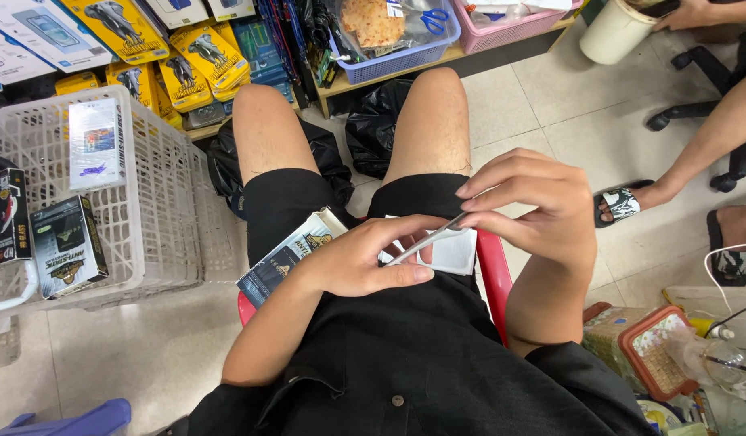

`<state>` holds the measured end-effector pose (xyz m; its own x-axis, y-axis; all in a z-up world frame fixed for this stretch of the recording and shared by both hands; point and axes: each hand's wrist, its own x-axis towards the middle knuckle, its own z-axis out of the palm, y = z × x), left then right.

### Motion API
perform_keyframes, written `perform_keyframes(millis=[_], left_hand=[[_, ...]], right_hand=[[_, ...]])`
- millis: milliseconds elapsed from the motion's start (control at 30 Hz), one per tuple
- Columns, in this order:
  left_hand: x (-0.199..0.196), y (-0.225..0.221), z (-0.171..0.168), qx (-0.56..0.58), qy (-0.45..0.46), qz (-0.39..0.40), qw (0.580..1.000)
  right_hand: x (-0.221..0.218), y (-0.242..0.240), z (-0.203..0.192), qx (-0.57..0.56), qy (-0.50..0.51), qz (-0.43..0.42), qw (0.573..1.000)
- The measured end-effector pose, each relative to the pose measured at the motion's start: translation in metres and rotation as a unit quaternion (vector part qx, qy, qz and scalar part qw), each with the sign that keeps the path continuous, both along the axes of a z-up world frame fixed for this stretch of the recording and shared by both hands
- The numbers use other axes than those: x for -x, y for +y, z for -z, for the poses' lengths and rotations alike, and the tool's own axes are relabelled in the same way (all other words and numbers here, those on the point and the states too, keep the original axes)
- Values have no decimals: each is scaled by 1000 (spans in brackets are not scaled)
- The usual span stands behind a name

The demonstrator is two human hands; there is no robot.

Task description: The recorder is inspecting and handling a mobile phone screen protector and its packaging.

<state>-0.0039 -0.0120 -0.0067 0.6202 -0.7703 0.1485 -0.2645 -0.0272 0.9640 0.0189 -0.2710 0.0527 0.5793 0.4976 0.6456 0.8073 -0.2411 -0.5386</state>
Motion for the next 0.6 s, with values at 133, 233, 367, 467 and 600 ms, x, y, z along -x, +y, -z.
perform_keyframes(millis=[133,233,367,467,600], left_hand=[[-9,11,3,-1,7,13,1000],[-22,28,11,-9,-1,35,999],[-30,32,33,126,99,-20,987],[-23,14,29,192,92,-64,975],[2,-7,11,174,1,-33,984]], right_hand=[[-4,-19,18,-49,6,27,998],[-8,-32,22,-365,28,45,929],[1,-54,32,-520,97,-82,845],[3,-45,39,-440,141,-143,875],[7,-1,43,-367,207,-166,892]])
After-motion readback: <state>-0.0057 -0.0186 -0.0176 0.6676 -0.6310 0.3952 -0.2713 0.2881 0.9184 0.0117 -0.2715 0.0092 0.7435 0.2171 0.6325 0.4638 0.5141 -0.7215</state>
